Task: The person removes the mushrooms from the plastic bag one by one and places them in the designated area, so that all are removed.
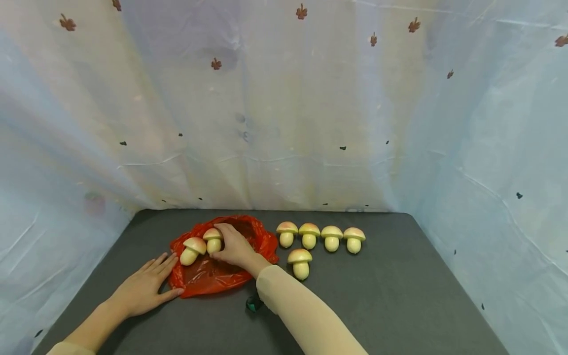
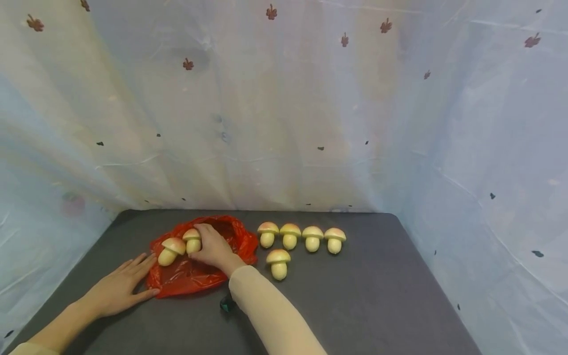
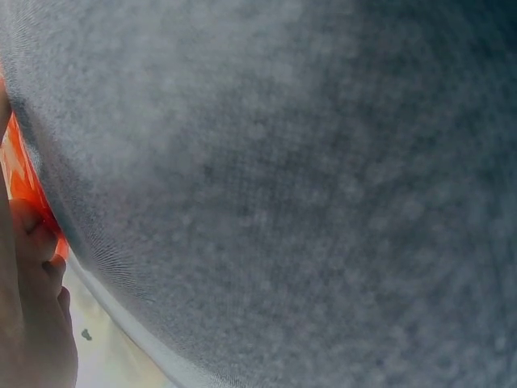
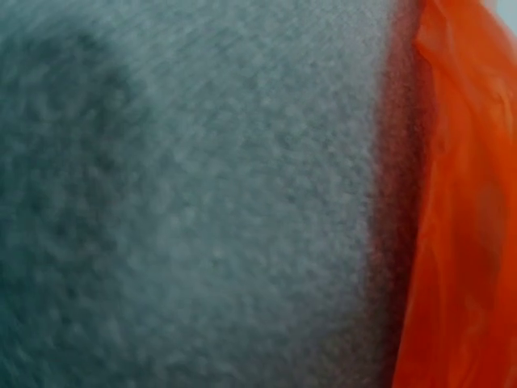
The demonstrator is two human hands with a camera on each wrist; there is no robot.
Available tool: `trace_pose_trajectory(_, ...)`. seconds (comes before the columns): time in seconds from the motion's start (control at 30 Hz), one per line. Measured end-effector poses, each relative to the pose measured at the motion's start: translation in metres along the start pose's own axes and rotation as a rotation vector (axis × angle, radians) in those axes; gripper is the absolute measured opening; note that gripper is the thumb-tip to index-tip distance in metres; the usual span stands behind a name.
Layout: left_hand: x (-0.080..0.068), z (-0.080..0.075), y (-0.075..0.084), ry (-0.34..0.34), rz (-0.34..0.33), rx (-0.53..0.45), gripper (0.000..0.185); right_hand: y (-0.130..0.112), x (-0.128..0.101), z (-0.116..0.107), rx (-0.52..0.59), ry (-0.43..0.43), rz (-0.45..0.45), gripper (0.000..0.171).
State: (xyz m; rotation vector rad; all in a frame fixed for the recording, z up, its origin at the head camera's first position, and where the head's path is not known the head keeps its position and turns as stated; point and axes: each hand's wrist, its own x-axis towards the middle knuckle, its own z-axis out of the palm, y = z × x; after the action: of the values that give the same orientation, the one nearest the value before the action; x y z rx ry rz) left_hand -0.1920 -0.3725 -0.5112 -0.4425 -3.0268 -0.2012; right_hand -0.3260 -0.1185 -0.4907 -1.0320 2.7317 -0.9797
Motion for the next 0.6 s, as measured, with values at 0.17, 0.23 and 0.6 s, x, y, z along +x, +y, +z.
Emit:
trace_pose_trajectory(0.17, 0.0009, 0.0008, 0.0, -0.004, -0.005, -0.001, 0.097, -0.0006, -0.001, 0.0014, -0.016, 0.009, -0.005, 0.081)
trace_pose_trajectory(0.23, 0.0012, 0.0009, 0.0, -0.004, -0.006, -0.003, 0.097, -0.0005, -0.001, 0.0022, -0.02, 0.021, -0.009, 0.08)
trace_pose_trajectory(0.6, 0.0006, 0.0026, -0.002, -0.001, -0.003, 0.004, 0.096, -0.0037, -0.0052, 0.0016, 0.017, 0.037, -0.008, 0.076)
